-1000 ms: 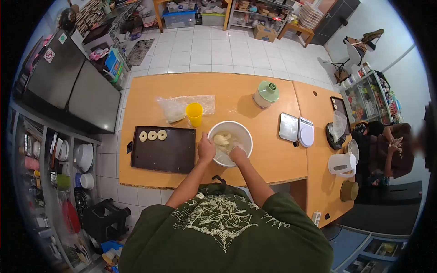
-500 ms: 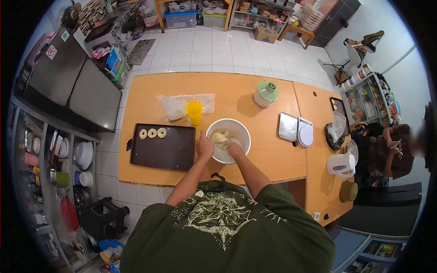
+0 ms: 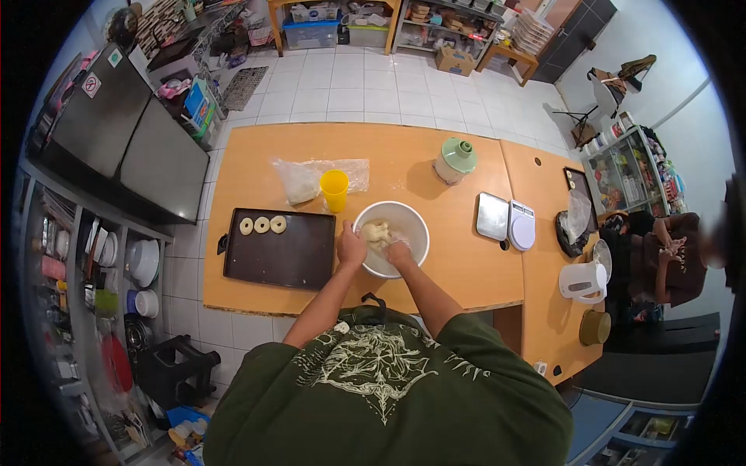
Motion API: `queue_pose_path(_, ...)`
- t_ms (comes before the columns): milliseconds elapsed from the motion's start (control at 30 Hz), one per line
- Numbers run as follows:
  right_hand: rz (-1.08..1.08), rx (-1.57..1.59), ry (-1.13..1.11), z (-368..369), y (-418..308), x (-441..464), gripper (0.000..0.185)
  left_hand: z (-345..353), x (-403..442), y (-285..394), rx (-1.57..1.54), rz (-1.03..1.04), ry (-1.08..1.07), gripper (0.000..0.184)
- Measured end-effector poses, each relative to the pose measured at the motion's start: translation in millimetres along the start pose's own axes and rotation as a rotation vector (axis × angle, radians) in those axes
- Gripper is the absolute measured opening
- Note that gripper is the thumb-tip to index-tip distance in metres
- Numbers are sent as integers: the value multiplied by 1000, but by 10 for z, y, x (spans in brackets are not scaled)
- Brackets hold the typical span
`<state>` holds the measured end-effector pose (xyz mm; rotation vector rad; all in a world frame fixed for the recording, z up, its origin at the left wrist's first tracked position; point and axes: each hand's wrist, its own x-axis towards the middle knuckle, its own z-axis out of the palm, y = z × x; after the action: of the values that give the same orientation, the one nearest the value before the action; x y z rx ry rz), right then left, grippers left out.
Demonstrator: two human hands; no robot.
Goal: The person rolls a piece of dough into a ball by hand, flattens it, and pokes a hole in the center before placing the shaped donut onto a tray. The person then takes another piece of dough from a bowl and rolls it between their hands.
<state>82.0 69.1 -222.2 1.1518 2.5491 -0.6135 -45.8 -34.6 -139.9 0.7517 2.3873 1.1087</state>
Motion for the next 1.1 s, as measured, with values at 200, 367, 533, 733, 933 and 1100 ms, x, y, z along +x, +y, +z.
queue_pose_path(200, 34, 9, -103, 61, 7, 97, 46, 46, 14, -50, -7, 11, 19, 22)
queue_pose_path(367, 49, 260, 359, 341, 158, 204, 56, -7, 2, -5, 9, 29, 2, 22)
queue_pose_path(533, 169, 1174, -19, 180, 215, 137, 46, 74, 34, -76, -4, 55, 25, 22)
queue_pose_path(733, 273, 1340, -37, -213, -61, -114, 39, 4, 9, -18, 20, 28, 10, 22)
queue_pose_path(933, -34, 887, 364, 152, -107, -177, 59, -102, -30, 95, 32, -43, -61, 23)
queue_pose_path(1100, 15, 489, 229, 11, -75, -303, 62, -254, -118, 219, 230, 613, 127, 34)
